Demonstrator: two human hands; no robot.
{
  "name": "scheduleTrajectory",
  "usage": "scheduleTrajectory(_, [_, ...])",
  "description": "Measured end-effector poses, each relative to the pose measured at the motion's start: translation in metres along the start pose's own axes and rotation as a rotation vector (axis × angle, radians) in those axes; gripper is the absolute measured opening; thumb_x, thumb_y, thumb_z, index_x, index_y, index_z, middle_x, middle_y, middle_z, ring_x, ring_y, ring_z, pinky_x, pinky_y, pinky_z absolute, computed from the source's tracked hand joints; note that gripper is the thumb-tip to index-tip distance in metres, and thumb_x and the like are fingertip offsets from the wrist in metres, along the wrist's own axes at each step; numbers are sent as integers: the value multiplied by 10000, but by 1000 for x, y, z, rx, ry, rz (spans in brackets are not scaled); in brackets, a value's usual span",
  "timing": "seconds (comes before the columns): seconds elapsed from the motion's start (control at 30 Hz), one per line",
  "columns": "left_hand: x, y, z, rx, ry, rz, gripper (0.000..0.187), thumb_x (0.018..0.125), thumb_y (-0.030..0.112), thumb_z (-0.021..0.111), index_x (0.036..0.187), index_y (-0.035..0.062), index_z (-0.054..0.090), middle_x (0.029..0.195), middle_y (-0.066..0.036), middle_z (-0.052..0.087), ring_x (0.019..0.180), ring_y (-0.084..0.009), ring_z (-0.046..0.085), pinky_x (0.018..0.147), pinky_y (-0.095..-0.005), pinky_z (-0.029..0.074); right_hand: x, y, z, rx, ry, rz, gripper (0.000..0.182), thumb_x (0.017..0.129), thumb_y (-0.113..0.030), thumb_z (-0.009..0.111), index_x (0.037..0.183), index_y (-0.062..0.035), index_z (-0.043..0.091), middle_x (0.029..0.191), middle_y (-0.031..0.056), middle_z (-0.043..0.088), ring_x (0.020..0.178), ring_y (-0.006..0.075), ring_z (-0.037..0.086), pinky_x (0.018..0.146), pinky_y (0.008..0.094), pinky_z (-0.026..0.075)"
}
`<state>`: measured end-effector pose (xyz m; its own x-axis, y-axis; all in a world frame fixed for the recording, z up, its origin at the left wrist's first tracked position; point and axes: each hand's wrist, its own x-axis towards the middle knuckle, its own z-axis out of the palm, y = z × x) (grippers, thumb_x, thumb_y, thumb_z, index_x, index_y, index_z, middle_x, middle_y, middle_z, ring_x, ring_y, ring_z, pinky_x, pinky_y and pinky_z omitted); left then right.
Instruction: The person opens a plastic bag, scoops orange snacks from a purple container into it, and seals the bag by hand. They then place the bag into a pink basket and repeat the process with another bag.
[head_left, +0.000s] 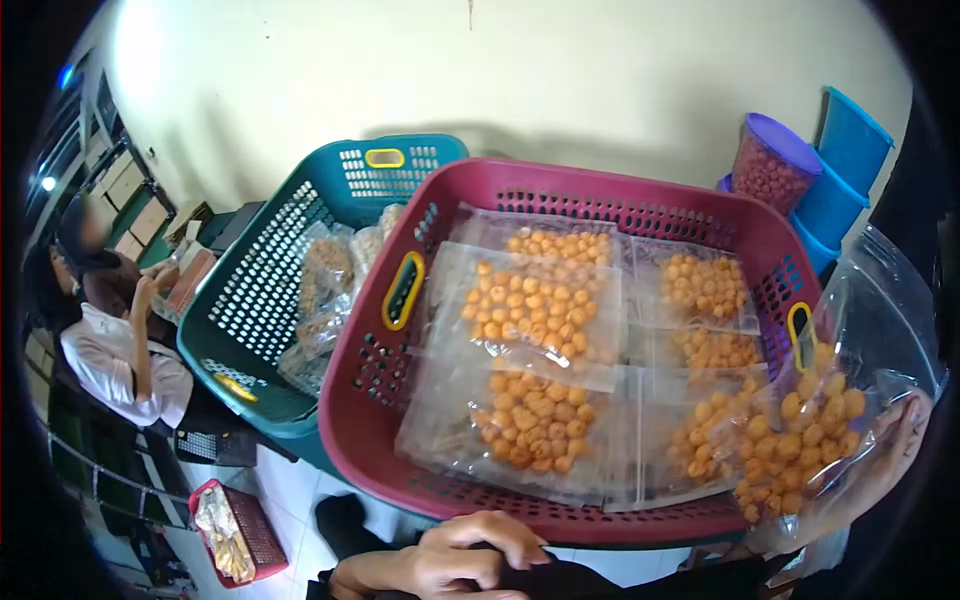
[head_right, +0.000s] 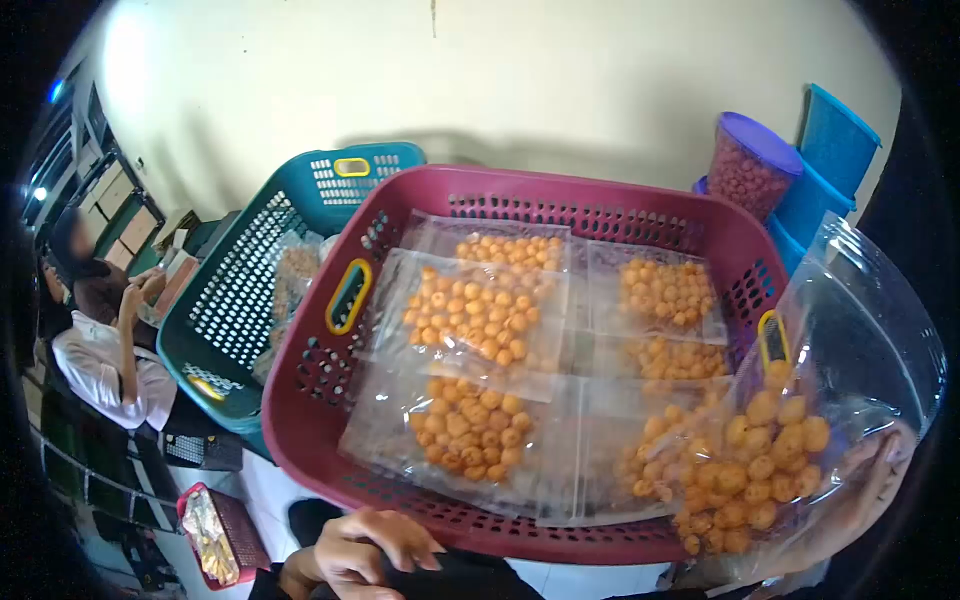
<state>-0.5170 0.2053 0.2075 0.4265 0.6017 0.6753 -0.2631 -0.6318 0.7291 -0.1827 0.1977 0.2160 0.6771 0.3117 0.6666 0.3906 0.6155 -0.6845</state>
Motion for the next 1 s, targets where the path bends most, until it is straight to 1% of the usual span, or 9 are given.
scheduleTrajectory(0.17, [9, -13, -8, -164, 72, 85, 300, 704, 62, 567, 502, 57, 345, 700, -113, 448, 611, -234, 520, 617, -364, 462, 13, 3, 2, -45, 17, -21, 161, 791, -130, 506, 912, -25, 516, 681, 10, 513, 565, 63, 463, 478, 159, 311])
scheduleTrajectory(0.27, [1, -29, -16, -285, -103, 126, 192, 709, 75, 591, 616, 43, 426, 810, -132, 448, 776, -280, 541, 715, -408, 456, 19, 4, -1, -71, 36, -24, 158, 805, -137, 491, 917, -28, 513, 670, 2, 505, 554, 50, 451, 460, 150, 297])
scheduleTrajectory(0.33, [14, -15, -8, -163, -3, 95, 308, 709, 64, 562, 495, 59, 340, 697, -115, 448, 607, -232, 520, 609, -364, 462, 27, 2, -4, -93, 40, -22, 157, 813, -141, 481, 921, -31, 511, 663, -4, 499, 546, 41, 443, 448, 144, 287])
scheduleTrajectory(0.5, [6, -8, -9, -215, 66, 61, 314, 723, 80, 554, 495, 60, 339, 688, -117, 445, 590, -220, 513, 607, -358, 462, 37, 1, -1, -95, 23, 25, 147, 830, -141, 464, 927, -34, 490, 592, -9, 455, 457, 11, 381, 382, 130, 224])
scheduleTrajectory(0.53, [4, -6, -10, -210, 84, 42, 318, 727, 86, 549, 493, 61, 335, 688, -116, 445, 587, -217, 512, 607, -355, 462, 36, 0, 5, -108, -84, -16, 148, 829, -149, 469, 924, -36, 483, 558, 1, 445, 418, 23, 374, 363, 142, 243])
scheduleTrajectory(0.57, [3, -5, -11, -199, 99, 30, 322, 732, 92, 543, 491, 63, 332, 689, -115, 445, 584, -215, 510, 607, -353, 462, 39, -11, 2, -65, -207, 178, 191, 826, -133, 465, 951, 10, 490, 750, 34, 515, 508, 32, 424, 440, 146, 322])
scheduleTrajectory(0.67, [-5, 1, -16, -205, 86, 25, 327, 742, 113, 532, 487, 64, 332, 690, -115, 450, 576, -208, 505, 601, -354, 459, 47, -16, 42, -190, -146, 126, 201, 831, -176, 461, 924, -4, 505, 673, 18, 499, 477, 26, 397, 401, 157, 296])
scheduleTrajectory(0.77, [-16, 10, -30, -232, 41, -15, 327, 750, 150, 541, 501, 67, 346, 687, -105, 463, 590, -201, 500, 591, -351, 454, 67, -37, 61, -267, -363, 359, 202, 842, -202, 432, 911, -30, 515, 632, -8, 479, 523, 22, 407, 435, 155, 308])
scheduleTrajectory(1.0, [-38, 54, -56, -445, 366, 168, 112, 749, 139, 583, 714, 78, 497, 808, -54, 479, 761, -210, 491, 681, -386, 432, 71, -54, 85, -346, -550, 270, 192, 843, -193, 404, 942, -63, 506, 667, -8, 507, 587, 35, 474, 485, 154, 365])
